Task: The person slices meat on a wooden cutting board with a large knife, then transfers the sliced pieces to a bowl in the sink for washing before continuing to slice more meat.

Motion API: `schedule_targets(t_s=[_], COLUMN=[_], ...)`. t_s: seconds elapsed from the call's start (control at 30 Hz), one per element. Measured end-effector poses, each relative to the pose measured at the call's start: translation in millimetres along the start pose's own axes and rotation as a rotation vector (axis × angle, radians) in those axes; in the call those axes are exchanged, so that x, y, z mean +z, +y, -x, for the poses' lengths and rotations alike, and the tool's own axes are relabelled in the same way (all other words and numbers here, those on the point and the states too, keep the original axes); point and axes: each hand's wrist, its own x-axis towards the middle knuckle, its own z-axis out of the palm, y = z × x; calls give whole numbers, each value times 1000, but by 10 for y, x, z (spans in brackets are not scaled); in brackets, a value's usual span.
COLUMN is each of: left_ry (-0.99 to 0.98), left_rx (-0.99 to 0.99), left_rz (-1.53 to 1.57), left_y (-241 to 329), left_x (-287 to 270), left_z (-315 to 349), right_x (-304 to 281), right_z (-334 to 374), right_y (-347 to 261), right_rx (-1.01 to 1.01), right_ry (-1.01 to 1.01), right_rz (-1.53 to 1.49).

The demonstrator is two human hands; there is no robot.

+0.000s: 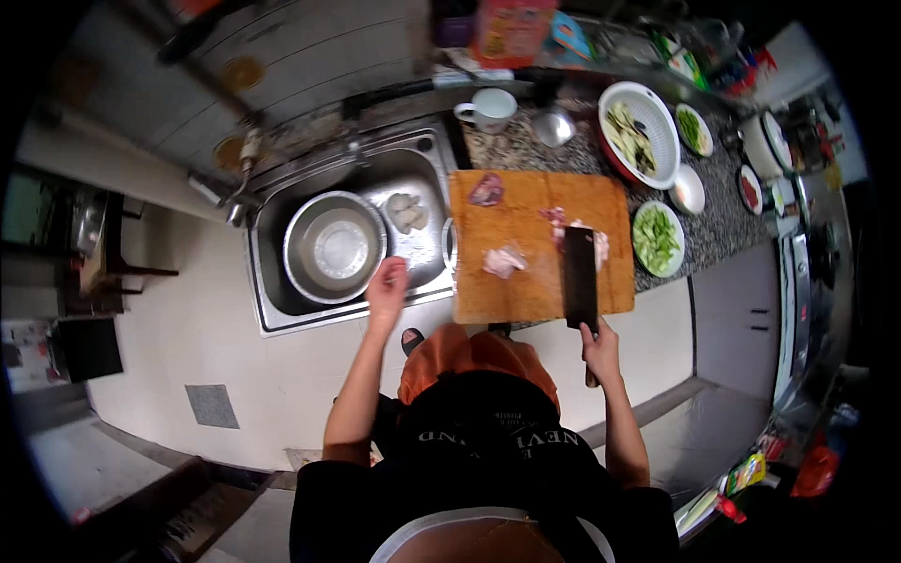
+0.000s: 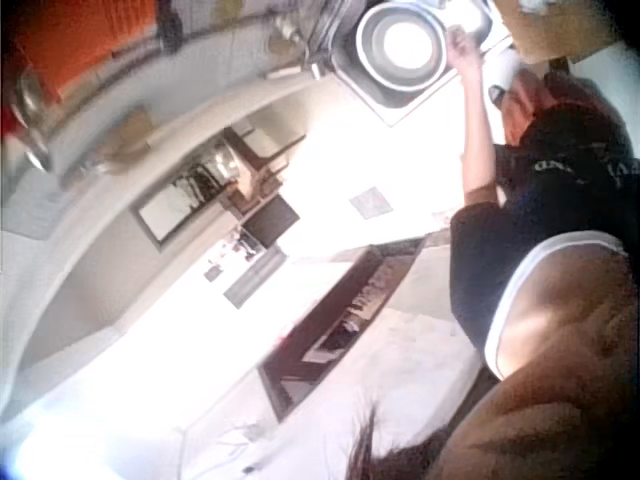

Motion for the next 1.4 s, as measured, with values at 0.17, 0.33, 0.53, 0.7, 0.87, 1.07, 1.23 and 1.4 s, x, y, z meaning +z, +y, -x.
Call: schedule_targets(t_s=[0.17, 0.33, 0.53, 0.7, 0.87, 1.07, 1.23, 1.4], left_ry=[-313, -451, -190, -25, -98, -110, -81, -42], left_rx=[246, 110, -528, 31, -86, 17, 194, 437], left_rz=[-596, -840, 166, -298, -280, -260, -514, -594], left_y=[238, 391, 223, 142, -75, 31, 152, 6], left_x=[1360, 1629, 1660, 1766, 1634, 1626, 1669, 1688], left_z=[-2, -125, -71, 215, 308, 56, 64, 201], right_x=[-263, -387, -572, -578, -544, -497, -503, -439], right_z=[-179, -290, -413, -390, -367, -337, -310, -360], right_y=[107, 151, 78, 17, 39, -27, -249, -523], right_rx=[-168, -156, -166, -163, -165, -93, -156, -298], right_ry=[-147, -349, -443, -418, -395, -400, -393, -398], right_rz=[112, 107, 130, 171, 144, 273, 340, 316])
